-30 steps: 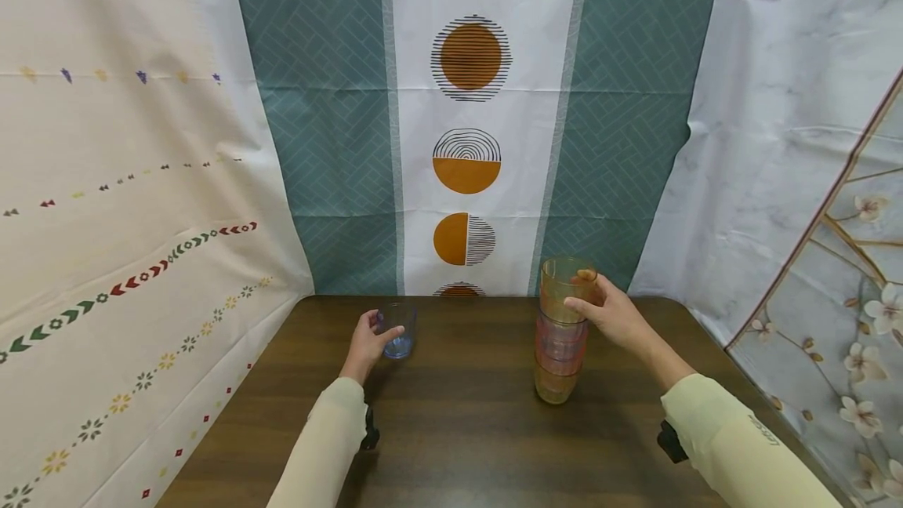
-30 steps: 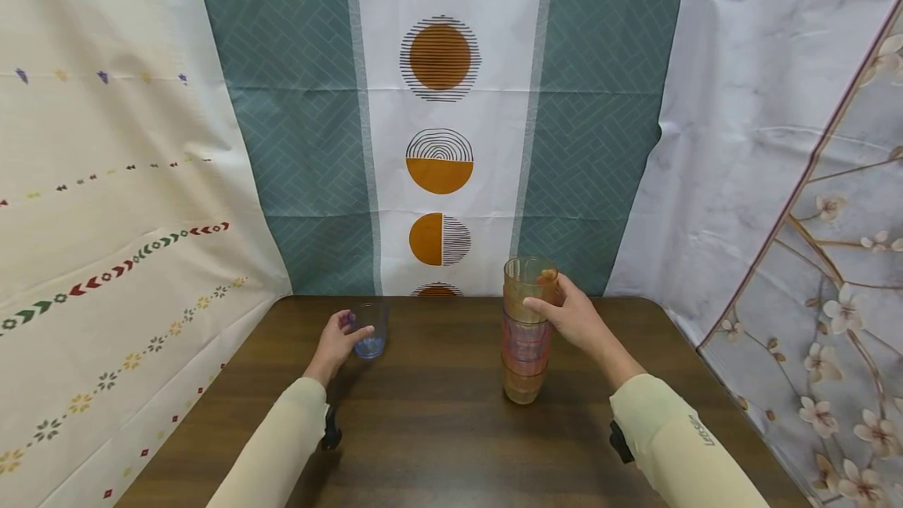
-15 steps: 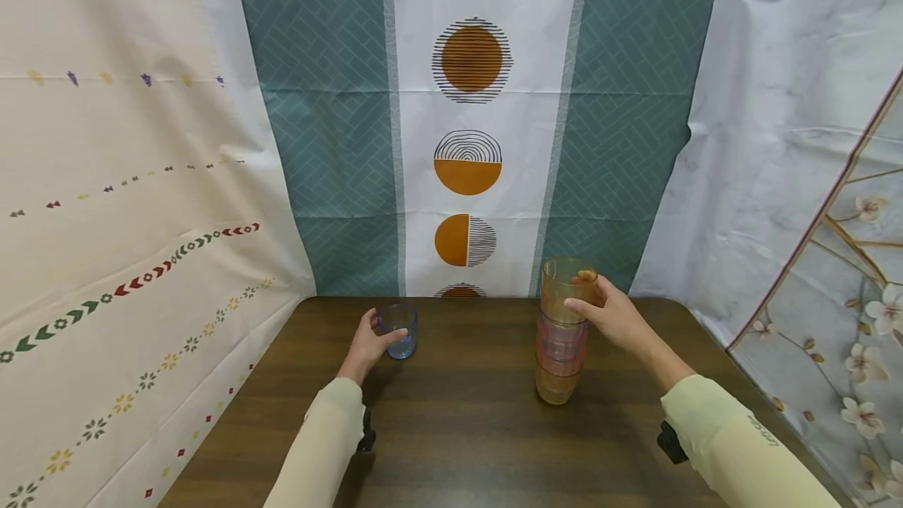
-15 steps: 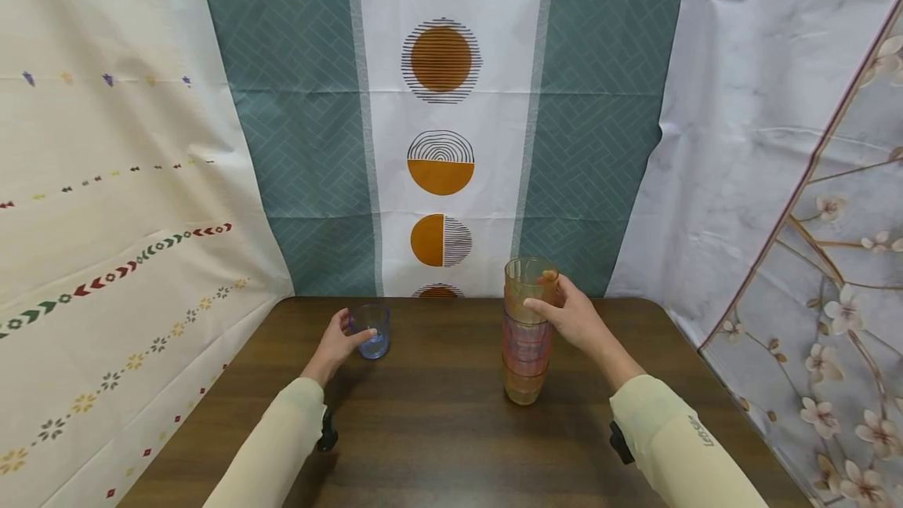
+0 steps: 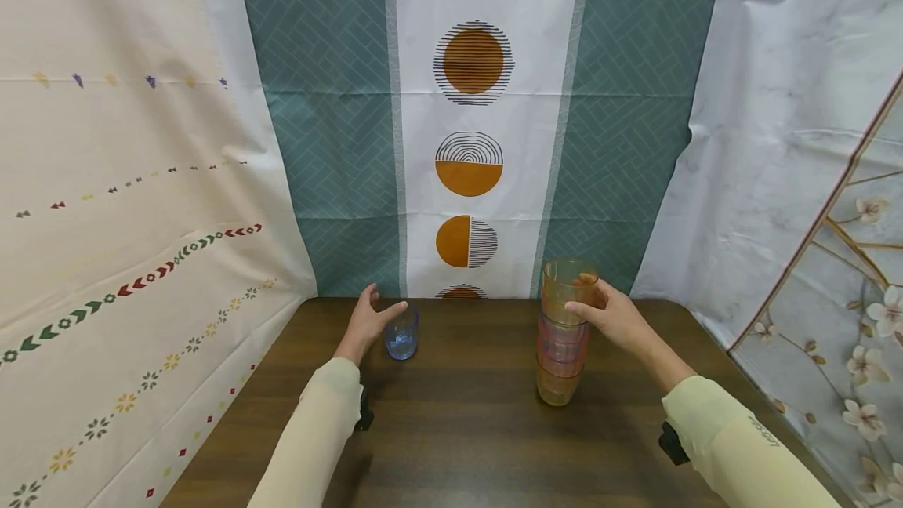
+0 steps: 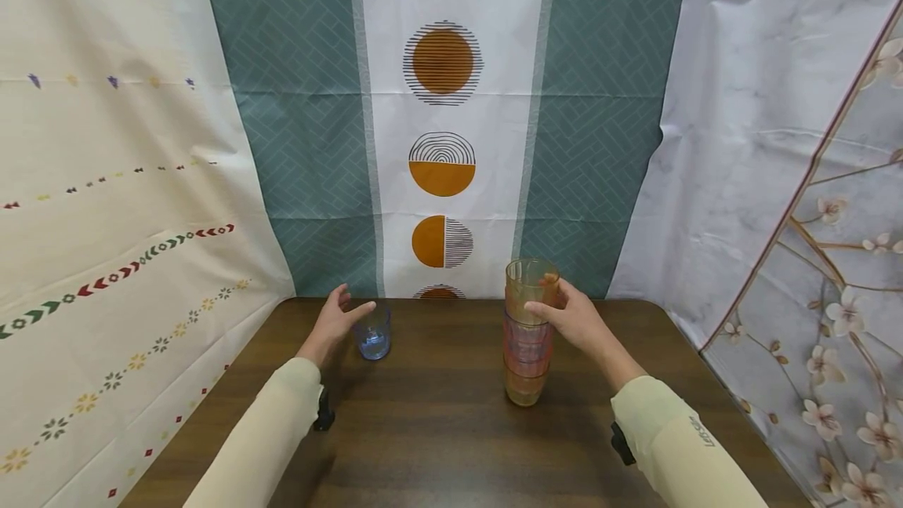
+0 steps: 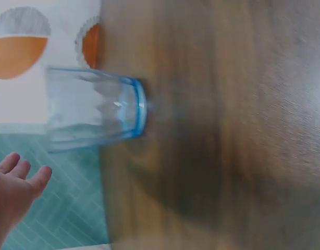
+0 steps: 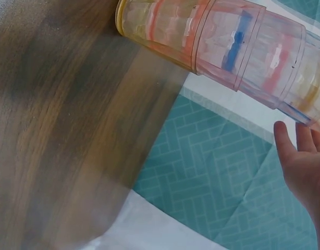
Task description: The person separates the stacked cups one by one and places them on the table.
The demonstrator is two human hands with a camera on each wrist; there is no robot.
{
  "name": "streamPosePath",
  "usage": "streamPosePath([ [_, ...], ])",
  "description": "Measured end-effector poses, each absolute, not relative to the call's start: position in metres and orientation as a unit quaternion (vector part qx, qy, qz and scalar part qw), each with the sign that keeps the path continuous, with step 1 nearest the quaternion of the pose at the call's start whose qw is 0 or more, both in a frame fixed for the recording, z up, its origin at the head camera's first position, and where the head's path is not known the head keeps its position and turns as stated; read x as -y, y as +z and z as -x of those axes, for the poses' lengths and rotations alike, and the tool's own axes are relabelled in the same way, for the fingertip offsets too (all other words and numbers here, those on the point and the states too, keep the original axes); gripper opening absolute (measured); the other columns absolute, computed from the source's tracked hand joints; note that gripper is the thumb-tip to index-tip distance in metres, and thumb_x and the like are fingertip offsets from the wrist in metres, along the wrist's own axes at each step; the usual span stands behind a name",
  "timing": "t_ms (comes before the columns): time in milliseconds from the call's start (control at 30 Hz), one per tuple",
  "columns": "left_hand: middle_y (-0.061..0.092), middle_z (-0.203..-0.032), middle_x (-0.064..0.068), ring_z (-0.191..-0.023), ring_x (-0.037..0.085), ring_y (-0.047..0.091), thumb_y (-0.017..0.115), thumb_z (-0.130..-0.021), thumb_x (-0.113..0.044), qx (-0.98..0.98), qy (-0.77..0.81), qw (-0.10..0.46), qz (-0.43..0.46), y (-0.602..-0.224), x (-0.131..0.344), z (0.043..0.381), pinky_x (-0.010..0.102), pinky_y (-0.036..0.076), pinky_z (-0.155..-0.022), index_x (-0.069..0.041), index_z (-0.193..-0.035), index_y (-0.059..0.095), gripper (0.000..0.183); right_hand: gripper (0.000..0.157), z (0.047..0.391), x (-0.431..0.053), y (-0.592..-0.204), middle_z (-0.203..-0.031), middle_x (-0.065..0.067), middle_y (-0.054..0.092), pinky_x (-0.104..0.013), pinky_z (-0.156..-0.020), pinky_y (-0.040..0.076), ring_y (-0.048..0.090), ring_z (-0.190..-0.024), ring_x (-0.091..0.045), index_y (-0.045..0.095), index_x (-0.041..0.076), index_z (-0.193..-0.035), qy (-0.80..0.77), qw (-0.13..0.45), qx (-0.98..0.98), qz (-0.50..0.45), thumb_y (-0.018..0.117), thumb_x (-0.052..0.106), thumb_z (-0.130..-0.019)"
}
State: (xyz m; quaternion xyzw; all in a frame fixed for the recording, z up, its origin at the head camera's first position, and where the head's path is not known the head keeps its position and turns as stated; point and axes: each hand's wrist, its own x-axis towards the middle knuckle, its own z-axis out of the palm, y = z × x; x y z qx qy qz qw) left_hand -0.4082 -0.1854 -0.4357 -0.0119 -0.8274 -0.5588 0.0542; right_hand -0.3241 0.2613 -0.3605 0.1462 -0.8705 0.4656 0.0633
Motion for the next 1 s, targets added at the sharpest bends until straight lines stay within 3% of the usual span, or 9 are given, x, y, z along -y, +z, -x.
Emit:
streamPosePath([
  [300,0.023,-0.161,0.014,-0.147,0.035,0.02,0.073,-0.084,-0.056,0.829,-0.553,0.059,0.05,-0.397,0.166,0.411,0.054,0.026,-0.115,-0.014,-0.159,0.012,0.106,0.079,0.323,-0.261,-0.358,-0.147,-0.027,0.043,-0.056,-0.103,0.041,0.044,-0.132,-0.042,0.026,-0.001,-0.154,0.482,0.038,0.865,-0.133,0.066,0.036,-0.096],
  [633,0.031,-0.158,0.013,-0.147,0.031,0.024,0.074,-0.087,-0.046,0.814,-0.567,0.061,0.114,-0.358,0.123,0.411,0.052,0.029,-0.114,-0.013,-0.158,0.018,0.097,0.077,0.325,-0.264,-0.362,-0.149,-0.028,0.039,-0.058,-0.107,0.036,0.038,-0.136,-0.043,0.028,0.001,-0.152,0.514,0.02,0.848,-0.129,0.068,0.035,-0.095],
  [767,0.033,-0.157,0.011,-0.147,0.029,0.025,0.075,-0.086,-0.046,0.805,-0.575,0.05,0.138,-0.345,0.103,0.408,0.054,0.028,-0.114,-0.016,-0.158,0.021,0.095,0.074,0.326,-0.264,-0.364,-0.149,-0.027,0.038,-0.059,-0.108,0.034,0.037,-0.137,-0.044,0.031,0.001,-0.15,0.519,0.017,0.844,-0.132,0.067,0.035,-0.095],
  [1000,0.037,-0.154,0.008,-0.145,0.026,0.028,0.074,-0.087,-0.046,0.795,-0.579,0.019,0.183,-0.329,0.07,0.398,0.049,0.031,-0.114,-0.015,-0.157,0.023,0.092,0.071,0.326,-0.265,-0.365,-0.149,-0.026,0.04,-0.059,-0.108,0.034,0.037,-0.137,-0.043,0.032,0.002,-0.148,0.52,0.018,0.843,-0.132,0.067,0.036,-0.096],
])
